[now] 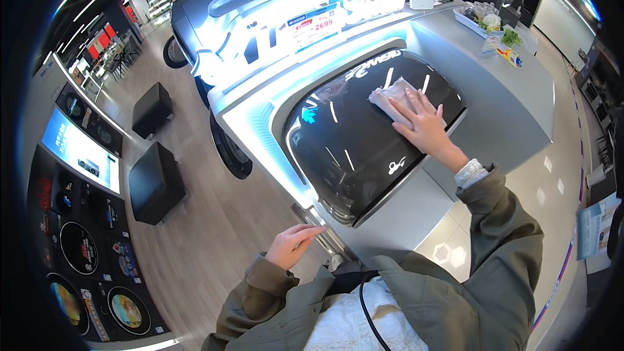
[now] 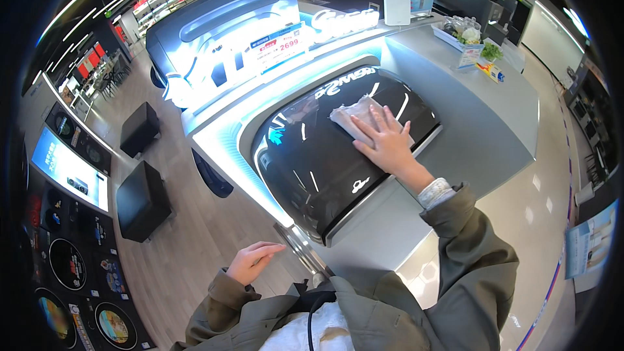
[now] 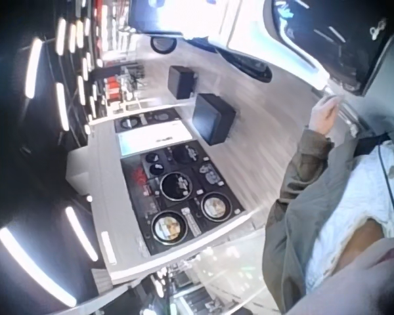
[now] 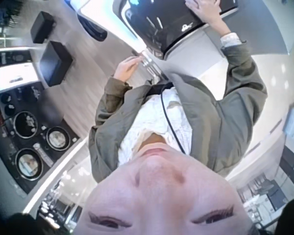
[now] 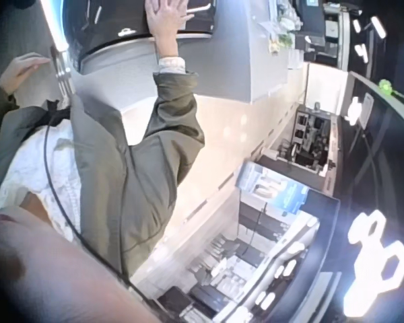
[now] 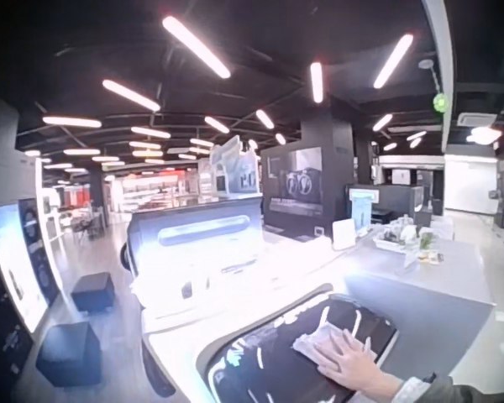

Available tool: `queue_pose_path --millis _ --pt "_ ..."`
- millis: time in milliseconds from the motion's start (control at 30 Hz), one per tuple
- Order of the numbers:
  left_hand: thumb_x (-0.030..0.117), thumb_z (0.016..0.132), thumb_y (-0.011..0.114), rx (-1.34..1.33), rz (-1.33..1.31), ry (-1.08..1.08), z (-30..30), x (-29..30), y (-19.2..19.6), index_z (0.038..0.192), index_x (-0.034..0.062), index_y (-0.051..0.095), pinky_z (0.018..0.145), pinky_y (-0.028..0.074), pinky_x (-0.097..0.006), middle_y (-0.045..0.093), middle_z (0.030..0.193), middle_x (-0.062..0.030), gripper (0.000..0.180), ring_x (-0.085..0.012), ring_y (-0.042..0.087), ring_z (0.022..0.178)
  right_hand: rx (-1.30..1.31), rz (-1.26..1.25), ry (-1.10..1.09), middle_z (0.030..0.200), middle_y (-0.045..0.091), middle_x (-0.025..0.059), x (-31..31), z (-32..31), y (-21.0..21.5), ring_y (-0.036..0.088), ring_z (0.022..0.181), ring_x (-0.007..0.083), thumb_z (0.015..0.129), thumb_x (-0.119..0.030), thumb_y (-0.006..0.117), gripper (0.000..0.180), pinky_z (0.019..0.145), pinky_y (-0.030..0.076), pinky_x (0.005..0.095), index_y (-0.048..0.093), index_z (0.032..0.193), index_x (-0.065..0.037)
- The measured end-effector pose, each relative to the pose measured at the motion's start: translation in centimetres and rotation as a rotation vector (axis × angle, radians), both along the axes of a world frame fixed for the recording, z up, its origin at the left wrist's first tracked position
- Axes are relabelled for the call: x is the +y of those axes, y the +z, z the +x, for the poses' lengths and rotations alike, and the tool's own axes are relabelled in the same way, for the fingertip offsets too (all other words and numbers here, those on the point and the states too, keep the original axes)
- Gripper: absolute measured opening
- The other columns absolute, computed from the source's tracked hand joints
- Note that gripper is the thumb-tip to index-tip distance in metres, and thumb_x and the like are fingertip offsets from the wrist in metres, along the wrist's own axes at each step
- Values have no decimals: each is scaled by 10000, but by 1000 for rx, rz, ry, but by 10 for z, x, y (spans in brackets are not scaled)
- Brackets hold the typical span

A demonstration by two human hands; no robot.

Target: The person wipes the surfaces of several washing machines and dryers in a retail showroom using a cloth. They clean the tops, control panels, and doors of multiple units, moving from one appliance to the next in sequence.

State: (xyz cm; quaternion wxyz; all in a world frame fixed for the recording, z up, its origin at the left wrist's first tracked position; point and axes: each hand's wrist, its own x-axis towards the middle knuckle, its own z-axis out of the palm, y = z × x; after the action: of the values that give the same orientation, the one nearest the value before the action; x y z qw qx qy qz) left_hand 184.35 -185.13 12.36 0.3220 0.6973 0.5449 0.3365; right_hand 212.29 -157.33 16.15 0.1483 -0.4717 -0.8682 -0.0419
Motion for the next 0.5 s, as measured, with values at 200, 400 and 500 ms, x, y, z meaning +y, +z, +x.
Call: queue_pose_path --millis 200,400,500 --pt "7 873 517 -58 53 112 -4 1 -5 1117 67 629 793 488 -311 630 1007 -123 275 -258 617 912 220 -120 -268 1492 245 118 85 -3 0 193 1369 387 929 -388 432 410 988 143 721 518 1292 -216" --pt "-9 879 498 -124 31 295 19 -18 -9 1104 26 620 813 477 -305 640 1002 -133 258 -250 618 929 442 100 552 1207 574 122 27 -130 4 452 1221 293 802 -192 551 268 931 389 511 673 1040 -209" --pt "-21 889 472 -136 28 285 43 -12 5 1095 -10 611 835 469 -308 646 1005 -141 249 -231 618 958 57 132 741 1221 571 126 -43 -172 3 394 1283 235 755 -173 575 219 913 379 476 709 928 -188"
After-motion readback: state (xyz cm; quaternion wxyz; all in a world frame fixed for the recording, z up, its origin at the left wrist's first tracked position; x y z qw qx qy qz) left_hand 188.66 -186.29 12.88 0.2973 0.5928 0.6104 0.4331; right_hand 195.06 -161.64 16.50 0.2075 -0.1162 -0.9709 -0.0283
